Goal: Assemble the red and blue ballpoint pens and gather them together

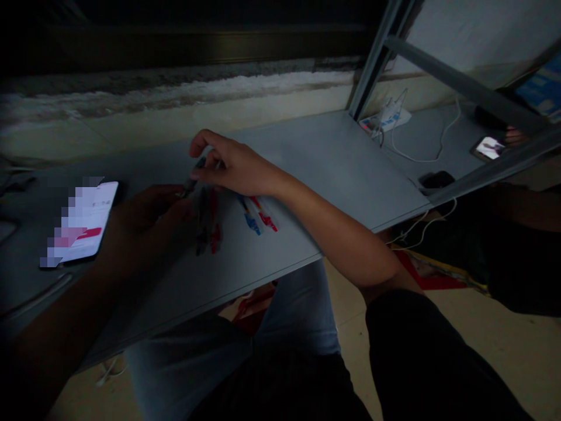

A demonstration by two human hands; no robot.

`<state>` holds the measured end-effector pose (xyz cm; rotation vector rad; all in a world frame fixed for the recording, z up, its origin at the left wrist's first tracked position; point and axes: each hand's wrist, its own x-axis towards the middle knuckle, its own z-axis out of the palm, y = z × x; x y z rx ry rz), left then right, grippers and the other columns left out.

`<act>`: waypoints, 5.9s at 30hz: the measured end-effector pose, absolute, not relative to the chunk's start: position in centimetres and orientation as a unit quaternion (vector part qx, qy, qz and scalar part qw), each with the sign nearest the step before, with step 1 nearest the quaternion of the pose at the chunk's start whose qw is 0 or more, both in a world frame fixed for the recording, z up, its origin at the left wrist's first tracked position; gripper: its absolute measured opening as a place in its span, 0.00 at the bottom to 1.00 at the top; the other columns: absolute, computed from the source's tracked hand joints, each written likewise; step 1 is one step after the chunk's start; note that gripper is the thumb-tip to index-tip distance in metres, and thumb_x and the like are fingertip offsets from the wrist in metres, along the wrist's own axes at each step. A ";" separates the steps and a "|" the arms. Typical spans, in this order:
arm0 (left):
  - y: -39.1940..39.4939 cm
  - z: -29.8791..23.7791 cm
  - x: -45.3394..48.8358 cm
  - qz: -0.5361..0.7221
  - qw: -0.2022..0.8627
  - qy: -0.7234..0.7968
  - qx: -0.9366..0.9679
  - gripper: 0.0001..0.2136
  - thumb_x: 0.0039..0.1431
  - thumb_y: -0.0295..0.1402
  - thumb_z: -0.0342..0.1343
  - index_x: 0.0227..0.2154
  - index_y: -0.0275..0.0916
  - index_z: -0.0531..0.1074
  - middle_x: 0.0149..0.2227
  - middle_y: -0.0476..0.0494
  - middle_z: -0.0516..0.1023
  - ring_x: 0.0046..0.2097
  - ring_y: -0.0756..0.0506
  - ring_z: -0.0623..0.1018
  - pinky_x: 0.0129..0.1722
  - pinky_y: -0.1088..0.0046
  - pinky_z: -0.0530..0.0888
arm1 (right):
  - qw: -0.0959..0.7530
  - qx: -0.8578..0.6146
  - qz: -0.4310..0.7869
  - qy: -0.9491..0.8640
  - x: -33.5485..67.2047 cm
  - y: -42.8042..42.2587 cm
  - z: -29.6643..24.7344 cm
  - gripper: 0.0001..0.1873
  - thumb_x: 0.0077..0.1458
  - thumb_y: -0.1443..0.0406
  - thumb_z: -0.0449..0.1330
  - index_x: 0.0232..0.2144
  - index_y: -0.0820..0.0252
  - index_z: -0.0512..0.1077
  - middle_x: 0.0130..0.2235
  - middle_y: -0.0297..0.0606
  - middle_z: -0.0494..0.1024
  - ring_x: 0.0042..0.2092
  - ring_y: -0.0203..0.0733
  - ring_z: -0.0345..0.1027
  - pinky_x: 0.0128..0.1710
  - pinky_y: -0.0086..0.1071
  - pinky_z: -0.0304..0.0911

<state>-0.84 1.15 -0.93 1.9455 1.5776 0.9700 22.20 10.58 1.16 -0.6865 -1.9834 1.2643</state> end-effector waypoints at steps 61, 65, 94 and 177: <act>0.0 -1.6 -0.8 0.274 0.200 0.311 0.888 0.20 0.74 0.56 0.63 0.45 0.43 0.83 0.46 0.43 0.84 0.45 0.43 0.86 0.45 0.71 0.82 | 0.211 -0.409 0.462 -0.758 22.5 10.1 2.7 0.24 0.76 0.65 0.61 0.24 0.61 0.66 0.20 0.29 0.71 0.21 0.28 0.59 0.24 0.25 0.54; 0.1 -2.0 -0.8 0.279 0.208 0.307 0.886 0.19 0.73 0.55 0.65 0.47 0.43 0.82 0.47 0.42 0.85 0.46 0.42 0.86 0.45 0.70 0.82 | 0.198 -0.411 0.456 -0.764 22.5 9.9 3.0 0.22 0.75 0.64 0.62 0.25 0.62 0.69 0.20 0.29 0.72 0.22 0.28 0.60 0.24 0.25 0.54; -0.2 -1.9 0.1 0.276 0.198 0.345 0.875 0.14 0.71 0.51 0.67 0.43 0.45 0.83 0.45 0.45 0.85 0.49 0.39 0.83 0.53 0.62 0.78 | 0.190 -0.375 0.406 -0.812 22.5 9.3 3.1 0.26 0.78 0.60 0.59 0.25 0.61 0.67 0.22 0.32 0.74 0.26 0.30 0.61 0.31 0.27 0.56; 0.2 -1.7 -1.5 0.259 0.285 0.487 0.784 0.26 0.82 0.50 0.40 0.39 0.40 0.78 0.24 0.52 0.74 0.23 0.48 0.74 0.28 0.73 0.73 | 0.277 -0.195 0.579 -0.741 25.0 11.2 0.4 0.18 0.56 0.57 0.78 0.40 0.63 0.80 0.37 0.37 0.85 0.36 0.34 0.76 0.40 0.30 0.70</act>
